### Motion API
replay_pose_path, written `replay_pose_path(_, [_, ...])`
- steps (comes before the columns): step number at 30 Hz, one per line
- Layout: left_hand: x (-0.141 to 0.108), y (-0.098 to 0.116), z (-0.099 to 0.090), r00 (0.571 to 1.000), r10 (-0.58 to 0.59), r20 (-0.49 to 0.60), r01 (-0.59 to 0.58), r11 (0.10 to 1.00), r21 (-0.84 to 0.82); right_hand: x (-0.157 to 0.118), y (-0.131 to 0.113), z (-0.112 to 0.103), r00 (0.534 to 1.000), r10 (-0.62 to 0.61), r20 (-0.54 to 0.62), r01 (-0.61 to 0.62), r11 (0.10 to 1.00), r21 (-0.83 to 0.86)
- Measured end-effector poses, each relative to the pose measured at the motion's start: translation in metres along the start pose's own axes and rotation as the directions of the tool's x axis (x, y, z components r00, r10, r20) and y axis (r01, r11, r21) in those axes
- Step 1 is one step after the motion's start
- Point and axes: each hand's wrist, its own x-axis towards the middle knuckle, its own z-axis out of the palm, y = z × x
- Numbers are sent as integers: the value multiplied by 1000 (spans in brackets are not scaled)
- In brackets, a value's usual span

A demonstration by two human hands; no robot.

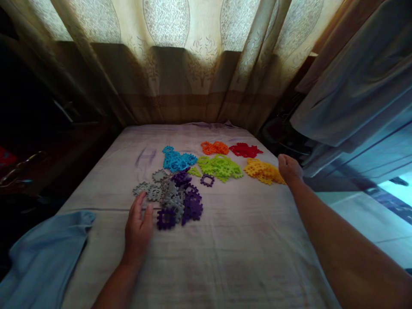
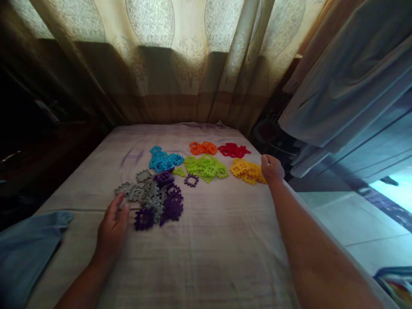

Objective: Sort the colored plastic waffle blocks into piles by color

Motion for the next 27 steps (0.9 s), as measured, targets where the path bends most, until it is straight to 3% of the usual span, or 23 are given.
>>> replay_pose_path(4, [0,1,-1,998,-65,11,66,998,-3,15,21,10,977,98,187,-116,989,90])
replay_pose_path(7, [0,2,-2,996,-82,22,82,997,2,8,12,28,963,30,268,-87,976,201])
replay_pose_path(12, [0,1,-2,996,-89,24,89,996,5,-25,-40,56,896,-221,386,3,871,491])
replay_pose_path(16, [1,-1,-3,997,-73,33,74,997,-21,-67,-95,67,843,-406,351,77,739,669])
replay_pose_path(18, [1,-1,-4,997,-77,28,78,996,-33,-81,-119,68,774,-512,373,102,682,724])
replay_pose_path(20, [0,-2,-5,997,-79,14,80,996,-46,-77,-136,66,719,-586,373,139,648,749])
replay_pose_path(22, [0,-2,-6,997,-78,5,78,995,-54,-54,-142,65,767,-561,313,210,679,703])
replay_pose_path(24, [-1,-2,-6,996,-89,-5,89,995,-47,-15,-137,67,890,-410,198,253,808,532])
replay_pose_path(25, [-1,-2,-6,995,-100,-8,100,994,-40,7,-129,70,929,-330,167,240,882,405])
replay_pose_path(27, [-2,-3,-6,992,-126,-19,126,992,-24,48,-108,80,983,-108,146,88,986,139])
